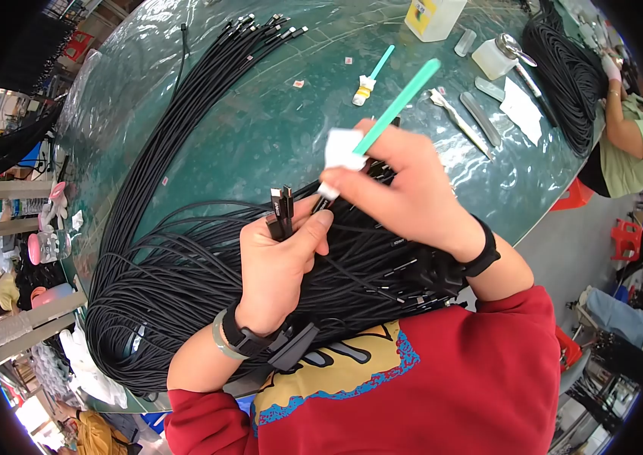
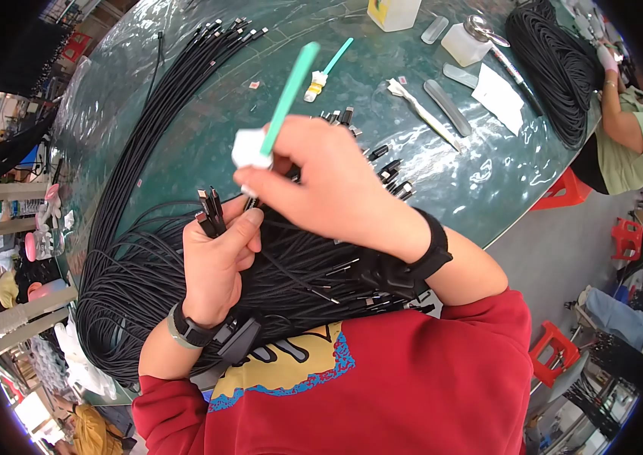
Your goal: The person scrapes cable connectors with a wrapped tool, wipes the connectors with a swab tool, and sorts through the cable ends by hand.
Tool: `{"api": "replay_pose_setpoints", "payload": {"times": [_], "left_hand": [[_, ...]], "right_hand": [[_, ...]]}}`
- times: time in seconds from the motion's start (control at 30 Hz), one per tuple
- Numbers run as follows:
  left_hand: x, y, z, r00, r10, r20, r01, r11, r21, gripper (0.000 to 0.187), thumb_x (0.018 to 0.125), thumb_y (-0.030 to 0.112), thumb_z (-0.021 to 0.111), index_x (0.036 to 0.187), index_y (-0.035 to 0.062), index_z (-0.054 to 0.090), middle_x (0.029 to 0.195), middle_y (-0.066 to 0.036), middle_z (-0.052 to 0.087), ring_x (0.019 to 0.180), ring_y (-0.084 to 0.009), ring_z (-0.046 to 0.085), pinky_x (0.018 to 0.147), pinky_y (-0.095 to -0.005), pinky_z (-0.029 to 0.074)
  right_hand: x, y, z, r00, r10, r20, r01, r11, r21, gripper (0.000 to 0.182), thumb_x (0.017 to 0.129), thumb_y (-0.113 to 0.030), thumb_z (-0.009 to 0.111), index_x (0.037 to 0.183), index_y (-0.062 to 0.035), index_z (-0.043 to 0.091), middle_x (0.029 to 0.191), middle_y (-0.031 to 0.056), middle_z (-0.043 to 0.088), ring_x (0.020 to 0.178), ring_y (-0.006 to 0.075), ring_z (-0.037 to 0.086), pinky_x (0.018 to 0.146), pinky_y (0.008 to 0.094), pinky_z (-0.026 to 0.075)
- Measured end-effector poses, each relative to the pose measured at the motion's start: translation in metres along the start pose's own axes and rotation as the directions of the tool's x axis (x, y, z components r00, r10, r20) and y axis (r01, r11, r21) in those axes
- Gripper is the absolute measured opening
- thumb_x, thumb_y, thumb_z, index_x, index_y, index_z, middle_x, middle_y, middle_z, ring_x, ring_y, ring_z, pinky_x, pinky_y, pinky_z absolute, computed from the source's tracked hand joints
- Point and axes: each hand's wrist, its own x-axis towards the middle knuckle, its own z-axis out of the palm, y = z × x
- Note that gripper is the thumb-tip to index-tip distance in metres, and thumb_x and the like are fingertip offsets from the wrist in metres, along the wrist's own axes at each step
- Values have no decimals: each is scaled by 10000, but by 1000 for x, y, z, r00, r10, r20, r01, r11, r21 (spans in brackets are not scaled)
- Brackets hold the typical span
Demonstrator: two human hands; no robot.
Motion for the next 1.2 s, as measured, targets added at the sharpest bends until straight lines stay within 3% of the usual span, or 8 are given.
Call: {"api": "replay_pose_setpoints", "payload": {"times": [0.17, 0.23, 0.5, 0.57, 0.6, 0.87, 1.07, 1.2], "left_hand": [[0, 0, -3, 998, -24, 61, 22, 999, 28, 266, 808, 112, 568, 1045, -9, 565, 606, 8, 523, 448, -11, 338, 401, -154, 241], [0, 1, -2, 995, -34, 93, 32, 999, 22, 277, 816, 125, 561, 1058, -11, 557, 617, 2, 531, 454, -13, 345, 408, -154, 250], [7, -14, 0, 890, 449, 74, -455, 874, 168, 314, 882, 209, 435, 1063, -32, 523, 675, 5, 499, 518, -37, 345, 439, -172, 252], [3, -4, -7, 965, 163, 207, -117, 969, -218, 285, 878, 191, 441, 1039, -25, 533, 657, 8, 478, 507, -36, 319, 432, -176, 240], [3, -1, -9, 949, 37, 312, 89, 922, -378, 271, 876, 183, 444, 1027, -21, 538, 648, 10, 468, 501, -36, 306, 428, -179, 234], [0, 2, -4, 989, -21, 147, 39, 992, -118, 209, 847, 129, 482, 984, -14, 550, 508, 45, 376, 415, -30, 248, 387, -182, 183], [1, -2, -3, 996, 5, 94, 6, 993, -116, 175, 827, 102, 520, 941, -17, 579, 513, 54, 391, 434, -20, 289, 393, -176, 188], [2, -2, -4, 995, -9, 99, 24, 989, -145, 189, 824, 99, 529, 965, -18, 577, 531, 55, 397, 442, -15, 293, 395, -173, 190]], "right_hand": [[1, 4, 0, 999, 39, -8, -39, 995, -93, 108, 736, -51, 616, 820, 0, 573, 685, 14, 553, 600, 75, 490, 549, 209, 387], [2, 3, -3, 991, 114, -76, -110, 992, 54, 107, 745, -58, 616, 825, -1, 574, 700, 4, 562, 614, 63, 490, 555, 210, 388], [0, 2, -8, 986, 68, -155, -34, 978, 208, 111, 766, -74, 618, 842, -5, 574, 737, -8, 571, 663, 54, 498, 600, 201, 395], [1, 2, -8, 985, 73, -159, -33, 970, 241, 113, 767, -75, 619, 845, -6, 574, 742, -7, 570, 671, 54, 499, 608, 198, 396], [1, 2, -9, 987, 81, -141, -45, 970, 237, 112, 768, -75, 619, 844, -6, 574, 752, -7, 571, 676, 54, 500, 615, 197, 396], [-2, 2, -4, 993, 113, -44, -102, 973, 208, 126, 740, -60, 636, 833, -10, 569, 729, 10, 558, 652, 79, 511, 591, 213, 399], [-1, 7, 6, 996, -86, -8, 85, 994, -71, 135, 708, -55, 643, 806, -11, 563, 658, 30, 514, 597, 113, 507, 531, 225, 386], [-1, 4, 0, 996, -62, -60, 61, 998, -14, 122, 717, -60, 638, 794, -6, 561, 658, 26, 514, 590, 106, 505, 528, 218, 383]]}}
